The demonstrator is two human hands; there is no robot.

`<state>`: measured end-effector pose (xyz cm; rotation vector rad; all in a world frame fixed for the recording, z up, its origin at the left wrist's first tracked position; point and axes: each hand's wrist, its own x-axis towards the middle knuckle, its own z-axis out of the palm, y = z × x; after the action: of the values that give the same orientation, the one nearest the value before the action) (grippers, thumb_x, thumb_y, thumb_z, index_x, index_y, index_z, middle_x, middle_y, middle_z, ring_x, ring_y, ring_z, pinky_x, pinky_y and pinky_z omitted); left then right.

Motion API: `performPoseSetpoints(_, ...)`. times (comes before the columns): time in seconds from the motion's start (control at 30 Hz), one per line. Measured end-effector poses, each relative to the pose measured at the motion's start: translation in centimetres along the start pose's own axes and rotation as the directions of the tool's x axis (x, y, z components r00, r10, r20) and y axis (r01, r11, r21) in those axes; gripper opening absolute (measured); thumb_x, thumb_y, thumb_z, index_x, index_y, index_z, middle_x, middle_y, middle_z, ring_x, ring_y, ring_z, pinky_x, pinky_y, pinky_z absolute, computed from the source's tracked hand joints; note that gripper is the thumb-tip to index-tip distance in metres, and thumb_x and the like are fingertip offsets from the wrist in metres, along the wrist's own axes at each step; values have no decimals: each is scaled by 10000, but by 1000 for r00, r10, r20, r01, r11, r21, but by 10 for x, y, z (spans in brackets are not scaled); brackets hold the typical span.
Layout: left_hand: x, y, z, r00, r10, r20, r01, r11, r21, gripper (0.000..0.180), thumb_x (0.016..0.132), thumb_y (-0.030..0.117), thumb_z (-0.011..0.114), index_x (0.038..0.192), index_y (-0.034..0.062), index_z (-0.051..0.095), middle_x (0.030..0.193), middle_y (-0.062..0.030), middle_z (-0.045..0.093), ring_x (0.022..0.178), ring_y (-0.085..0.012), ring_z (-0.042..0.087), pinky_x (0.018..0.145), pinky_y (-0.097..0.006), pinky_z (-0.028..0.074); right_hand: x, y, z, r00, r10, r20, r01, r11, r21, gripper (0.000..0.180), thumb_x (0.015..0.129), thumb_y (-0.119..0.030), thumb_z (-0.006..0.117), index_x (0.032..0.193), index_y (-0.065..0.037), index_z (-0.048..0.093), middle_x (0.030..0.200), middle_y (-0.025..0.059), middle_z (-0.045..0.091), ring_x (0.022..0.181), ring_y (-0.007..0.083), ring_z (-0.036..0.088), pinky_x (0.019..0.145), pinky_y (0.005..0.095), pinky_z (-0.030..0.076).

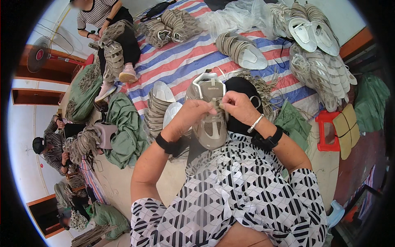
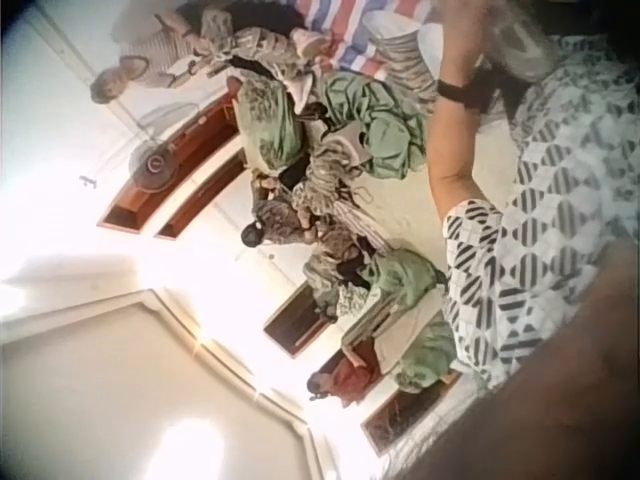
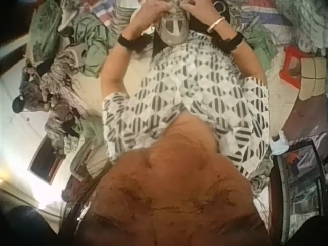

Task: The recorder is inserting and tightening laces on newly manufactured shoes in a production environment.

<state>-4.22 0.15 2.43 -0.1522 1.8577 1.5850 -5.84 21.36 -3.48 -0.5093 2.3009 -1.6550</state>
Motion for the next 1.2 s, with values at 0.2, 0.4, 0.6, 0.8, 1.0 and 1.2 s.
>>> performPoseSetpoints(0.2,8,-12,-21,944,160,-288,-316,690,-652,211,925,242,580,985,60,669,547,80,356,462,-46,309,465,-206,263,2,17,-16,962,-68,266,91,993,-75,241,876,-240,605,792,-21,661,667,90,623,577,189,576,555,333,455)
performPoseSetpoints(0.4,-43,-39,-199,547,37,-836,-745,477,-466,98,864,114,676,939,87,619,552,71,391,464,-51,368,455,-207,321,-45,36,-118,961,197,196,-229,961,157,225,891,-228,615,840,-16,668,881,42,620,779,96,571,700,236,462)
performPoseSetpoints(0.6,-207,-192,-392,103,229,-968,-711,697,89,84,931,134,567,951,63,527,849,-26,574,574,-152,499,596,-278,459,-126,123,-215,830,507,-233,-138,591,794,173,897,-185,597,931,-29,664,1252,89,619,1063,205,591,930,403,431)
performPoseSetpoints(0.8,-84,-147,-282,583,125,-803,-754,452,-477,282,943,264,570,1109,37,575,789,34,543,511,-40,300,426,-183,239,-161,149,-235,779,527,-338,342,94,935,366,950,-328,569,664,-104,530,1160,108,662,1055,245,599,967,469,422)
performPoseSetpoints(1.0,-36,-37,-40,706,629,-325,-460,757,464,156,792,79,656,942,93,698,772,-7,551,755,-152,526,694,-272,421,-132,133,-251,866,304,-397,386,98,917,246,936,-280,599,830,-58,600,777,50,583,744,197,556,844,428,441)
performPoseSetpoints(1.2,-17,-34,-1,687,718,-114,-289,413,864,159,753,153,737,830,82,618,811,-83,505,788,-273,505,690,-358,433,-53,79,-150,851,434,-296,-5,570,822,244,845,-6,613,1087,-36,630,810,-1,594,588,62,472,541,216,400)
